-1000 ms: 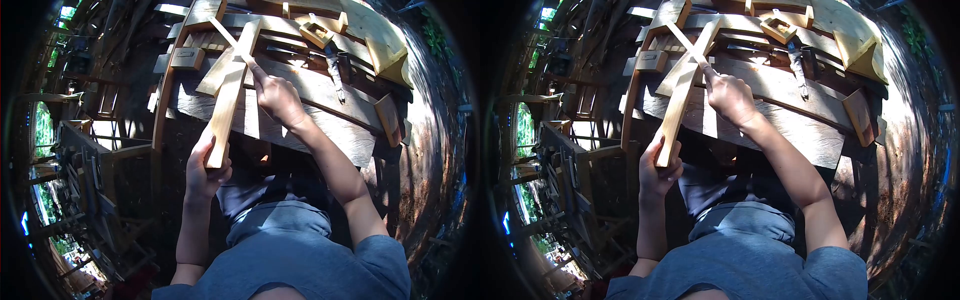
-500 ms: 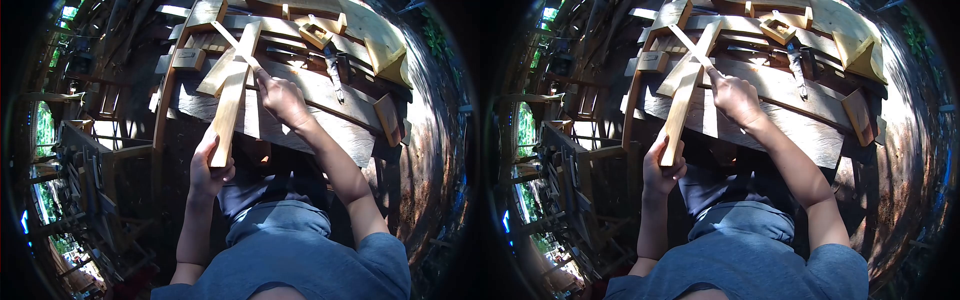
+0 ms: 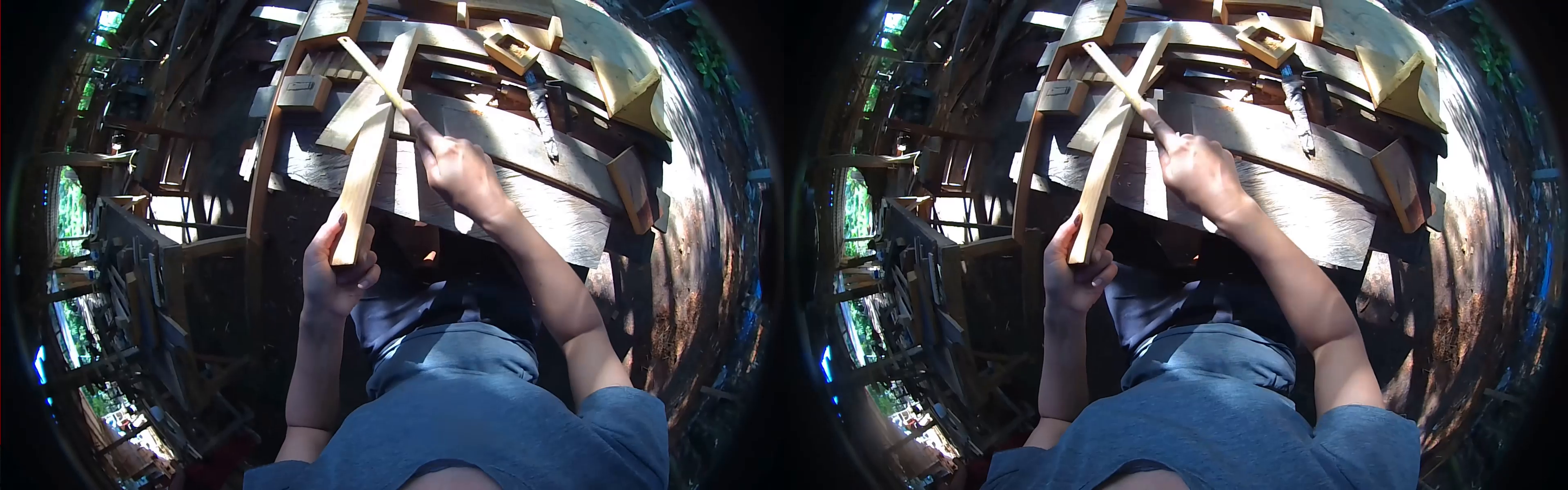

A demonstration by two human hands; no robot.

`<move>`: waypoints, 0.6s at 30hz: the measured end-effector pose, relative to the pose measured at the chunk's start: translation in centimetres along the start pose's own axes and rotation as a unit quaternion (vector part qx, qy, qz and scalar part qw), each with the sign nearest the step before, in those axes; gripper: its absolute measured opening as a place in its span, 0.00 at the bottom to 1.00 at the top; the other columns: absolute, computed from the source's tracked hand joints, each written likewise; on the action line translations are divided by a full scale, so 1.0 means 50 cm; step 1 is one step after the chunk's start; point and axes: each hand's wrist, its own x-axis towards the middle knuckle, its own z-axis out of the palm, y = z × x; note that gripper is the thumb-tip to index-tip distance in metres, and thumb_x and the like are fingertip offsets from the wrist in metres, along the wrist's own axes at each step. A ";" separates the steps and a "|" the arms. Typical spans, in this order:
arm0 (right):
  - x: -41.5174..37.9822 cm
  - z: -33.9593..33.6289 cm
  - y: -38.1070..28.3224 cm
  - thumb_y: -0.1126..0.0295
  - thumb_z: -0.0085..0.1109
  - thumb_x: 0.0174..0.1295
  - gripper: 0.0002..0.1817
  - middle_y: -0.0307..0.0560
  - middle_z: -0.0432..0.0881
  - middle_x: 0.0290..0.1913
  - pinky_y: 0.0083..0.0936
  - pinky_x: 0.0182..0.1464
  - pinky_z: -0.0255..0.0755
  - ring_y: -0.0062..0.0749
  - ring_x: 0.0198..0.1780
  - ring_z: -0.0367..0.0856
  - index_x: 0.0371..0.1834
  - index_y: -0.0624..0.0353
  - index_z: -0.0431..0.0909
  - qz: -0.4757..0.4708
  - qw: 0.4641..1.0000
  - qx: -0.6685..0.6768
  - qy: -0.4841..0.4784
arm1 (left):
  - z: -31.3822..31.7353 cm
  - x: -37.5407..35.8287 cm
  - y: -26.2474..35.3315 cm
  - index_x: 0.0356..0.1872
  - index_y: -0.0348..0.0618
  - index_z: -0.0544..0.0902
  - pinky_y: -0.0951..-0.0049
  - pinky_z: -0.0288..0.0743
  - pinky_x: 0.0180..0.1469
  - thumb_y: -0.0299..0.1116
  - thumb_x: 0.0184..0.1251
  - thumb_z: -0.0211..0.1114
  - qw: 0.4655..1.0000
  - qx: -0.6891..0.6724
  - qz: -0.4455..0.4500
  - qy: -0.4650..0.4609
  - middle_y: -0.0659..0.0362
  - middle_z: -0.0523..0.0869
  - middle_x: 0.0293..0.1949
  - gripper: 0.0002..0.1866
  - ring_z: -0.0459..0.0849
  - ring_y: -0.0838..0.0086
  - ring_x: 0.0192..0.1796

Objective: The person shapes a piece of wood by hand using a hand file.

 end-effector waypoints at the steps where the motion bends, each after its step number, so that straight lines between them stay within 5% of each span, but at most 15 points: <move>1: 0.014 0.009 0.011 0.67 0.46 0.70 0.29 0.61 0.83 0.32 0.48 0.35 0.78 0.56 0.34 0.84 0.75 0.40 0.59 -0.015 1.000 -0.021 0.012 | -0.003 -0.001 0.001 0.55 0.42 0.72 0.80 0.59 0.12 0.42 0.78 0.43 1.000 -0.020 -0.004 -0.006 0.59 0.71 0.21 0.17 0.59 0.83 0.10; 9: -0.173 -0.035 -0.074 0.69 0.49 0.66 0.34 0.58 0.79 0.29 0.47 0.33 0.75 0.55 0.30 0.81 0.76 0.36 0.58 -0.078 0.988 0.044 -0.125 | -0.001 -0.005 0.002 0.50 0.42 0.72 0.79 0.60 0.13 0.42 0.78 0.45 0.998 -0.058 -0.018 0.010 0.60 0.71 0.19 0.15 0.60 0.83 0.09; 12: -0.111 -0.030 -0.045 0.71 0.48 0.65 0.34 0.58 0.80 0.31 0.47 0.36 0.76 0.55 0.30 0.81 0.76 0.36 0.58 -0.049 0.996 0.035 -0.062 | 0.001 -0.003 -0.008 0.50 0.42 0.72 0.79 0.59 0.12 0.42 0.78 0.46 0.999 -0.037 -0.034 0.009 0.59 0.71 0.20 0.15 0.60 0.83 0.09; 14: -0.027 -0.006 -0.002 0.70 0.47 0.68 0.30 0.63 0.82 0.33 0.48 0.38 0.77 0.58 0.33 0.82 0.74 0.41 0.61 0.012 0.996 0.083 -0.023 | -0.001 0.000 -0.013 0.58 0.42 0.71 0.80 0.60 0.12 0.42 0.80 0.41 0.998 -0.048 -0.023 -0.023 0.59 0.69 0.21 0.18 0.59 0.82 0.10; 16: 0.038 0.024 0.047 0.63 0.42 0.73 0.23 0.64 0.84 0.36 0.49 0.35 0.79 0.56 0.34 0.85 0.71 0.43 0.65 0.032 0.999 0.016 -0.004 | 0.004 -0.001 -0.008 0.55 0.43 0.71 0.79 0.61 0.13 0.42 0.79 0.43 0.997 -0.065 -0.020 -0.029 0.59 0.70 0.21 0.17 0.60 0.82 0.10; 18: 0.005 0.021 0.033 0.67 0.46 0.71 0.24 0.60 0.82 0.28 0.45 0.29 0.79 0.53 0.24 0.82 0.71 0.42 0.66 -0.019 0.998 0.047 0.035 | 0.003 -0.001 0.004 0.52 0.43 0.72 0.79 0.62 0.14 0.42 0.78 0.45 0.996 -0.084 -0.011 -0.027 0.59 0.71 0.20 0.15 0.61 0.82 0.10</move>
